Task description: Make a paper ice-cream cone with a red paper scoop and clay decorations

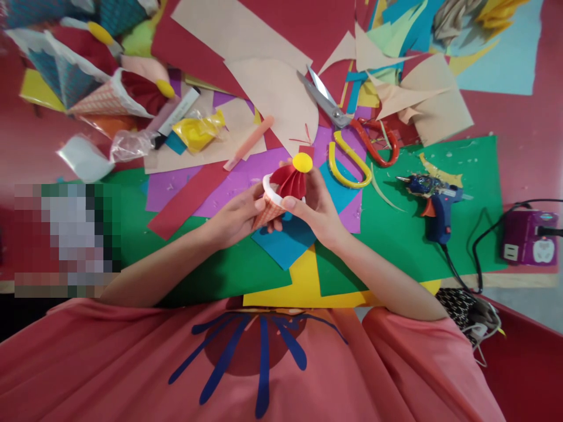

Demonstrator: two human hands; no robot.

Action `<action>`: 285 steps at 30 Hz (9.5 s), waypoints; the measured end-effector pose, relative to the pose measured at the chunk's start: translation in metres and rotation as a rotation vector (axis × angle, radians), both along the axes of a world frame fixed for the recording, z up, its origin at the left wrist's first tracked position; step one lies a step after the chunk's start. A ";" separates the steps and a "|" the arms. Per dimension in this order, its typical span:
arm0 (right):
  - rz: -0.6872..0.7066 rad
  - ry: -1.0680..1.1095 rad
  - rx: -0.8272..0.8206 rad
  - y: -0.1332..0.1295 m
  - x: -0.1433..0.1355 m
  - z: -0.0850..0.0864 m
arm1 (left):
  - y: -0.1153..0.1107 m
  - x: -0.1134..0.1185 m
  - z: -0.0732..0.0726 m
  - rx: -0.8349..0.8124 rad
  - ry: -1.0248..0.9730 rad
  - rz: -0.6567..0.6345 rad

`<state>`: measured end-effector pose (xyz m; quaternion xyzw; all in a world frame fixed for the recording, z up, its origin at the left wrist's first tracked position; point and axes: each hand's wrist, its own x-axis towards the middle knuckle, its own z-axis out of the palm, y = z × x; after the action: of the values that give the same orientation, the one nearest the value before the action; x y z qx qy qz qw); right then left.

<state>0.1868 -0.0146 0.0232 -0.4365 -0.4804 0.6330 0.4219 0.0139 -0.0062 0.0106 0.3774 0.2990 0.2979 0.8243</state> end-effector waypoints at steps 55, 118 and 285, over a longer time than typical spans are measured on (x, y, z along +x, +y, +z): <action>-0.077 0.106 -0.004 0.001 -0.001 -0.008 | 0.000 0.002 0.001 0.061 0.085 -0.074; -0.145 0.196 -0.071 0.000 0.000 -0.012 | -0.001 0.003 0.011 -0.252 -0.031 -0.181; -0.094 0.157 -0.023 0.001 -0.001 -0.010 | -0.009 0.008 0.013 -0.292 -0.056 -0.129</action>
<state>0.1860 -0.0138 0.0137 -0.4122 -0.4175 0.6504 0.4825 0.0219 -0.0154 0.0234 0.2635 0.2910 0.2082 0.8959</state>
